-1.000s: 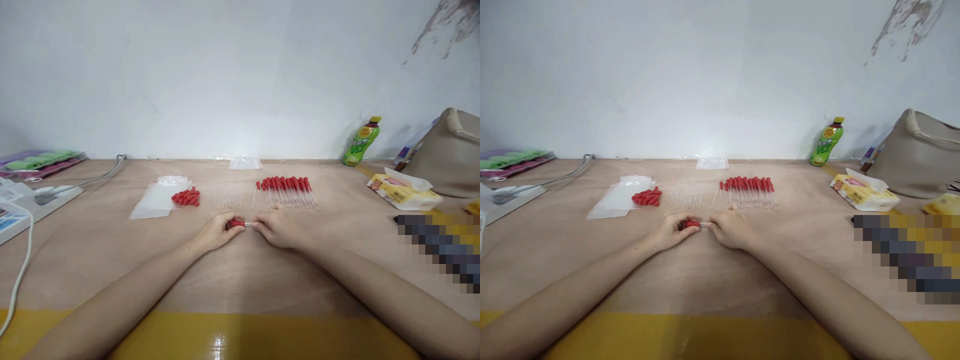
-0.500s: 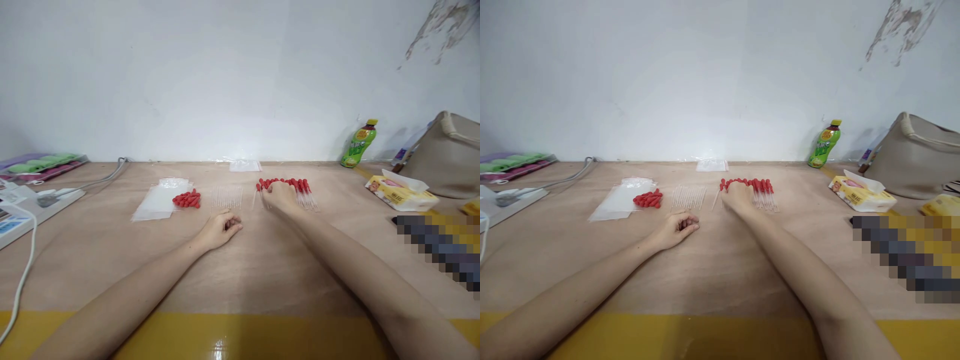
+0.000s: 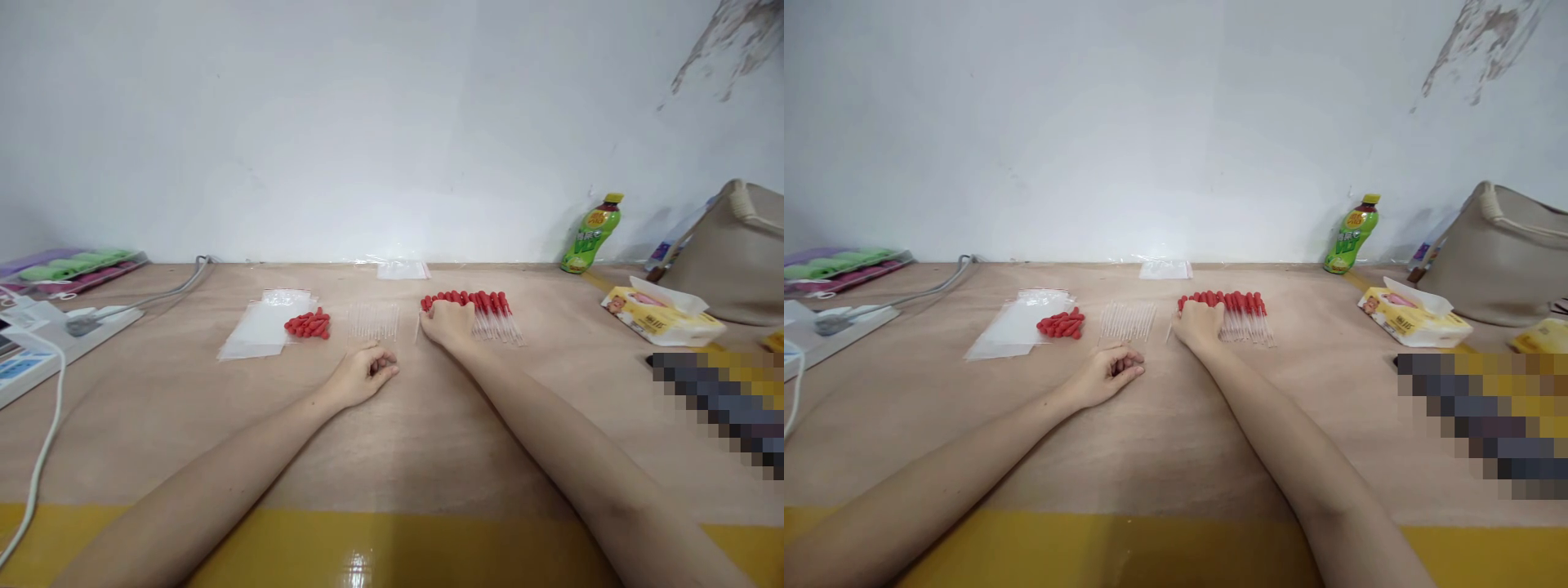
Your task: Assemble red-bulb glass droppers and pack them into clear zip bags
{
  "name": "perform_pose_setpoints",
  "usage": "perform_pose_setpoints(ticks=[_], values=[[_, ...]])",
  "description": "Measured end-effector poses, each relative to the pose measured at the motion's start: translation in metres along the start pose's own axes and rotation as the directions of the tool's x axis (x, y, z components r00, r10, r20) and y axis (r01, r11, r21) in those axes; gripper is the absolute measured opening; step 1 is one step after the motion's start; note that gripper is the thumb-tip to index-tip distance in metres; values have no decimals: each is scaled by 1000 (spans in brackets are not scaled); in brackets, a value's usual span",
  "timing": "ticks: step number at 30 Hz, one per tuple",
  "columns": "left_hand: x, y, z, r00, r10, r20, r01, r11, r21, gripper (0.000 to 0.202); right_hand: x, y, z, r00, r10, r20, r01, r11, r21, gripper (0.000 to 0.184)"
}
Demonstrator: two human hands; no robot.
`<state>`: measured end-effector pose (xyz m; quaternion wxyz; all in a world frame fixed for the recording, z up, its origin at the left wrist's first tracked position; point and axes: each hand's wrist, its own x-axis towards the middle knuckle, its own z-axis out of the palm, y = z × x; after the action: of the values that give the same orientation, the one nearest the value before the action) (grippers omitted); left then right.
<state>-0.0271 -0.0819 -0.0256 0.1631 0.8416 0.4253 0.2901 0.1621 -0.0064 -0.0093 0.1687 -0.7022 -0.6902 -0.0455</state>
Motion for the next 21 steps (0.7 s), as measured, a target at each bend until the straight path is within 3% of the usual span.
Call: perform_pose_setpoints(ticks=[9,14,17,21], values=[[-2,0,1,999,16,-27,-16,1000,4,16,-13,-19,-3,995,-57,80,61,997,-57,24],[-1,-8,-11,977,44,-209,-3,981,191,13,-40,-7,-2,983,-183,-18,183,983,19,20],[0,-22,-31,937,50,-347,97,913,395,14,-59,9,-2,948,-290,-130,303,948,93,16],[-2,-41,-59,886,-51,-461,331,767,551,18,-74,32,-4,901,-395,-182,428,878,214,14]])
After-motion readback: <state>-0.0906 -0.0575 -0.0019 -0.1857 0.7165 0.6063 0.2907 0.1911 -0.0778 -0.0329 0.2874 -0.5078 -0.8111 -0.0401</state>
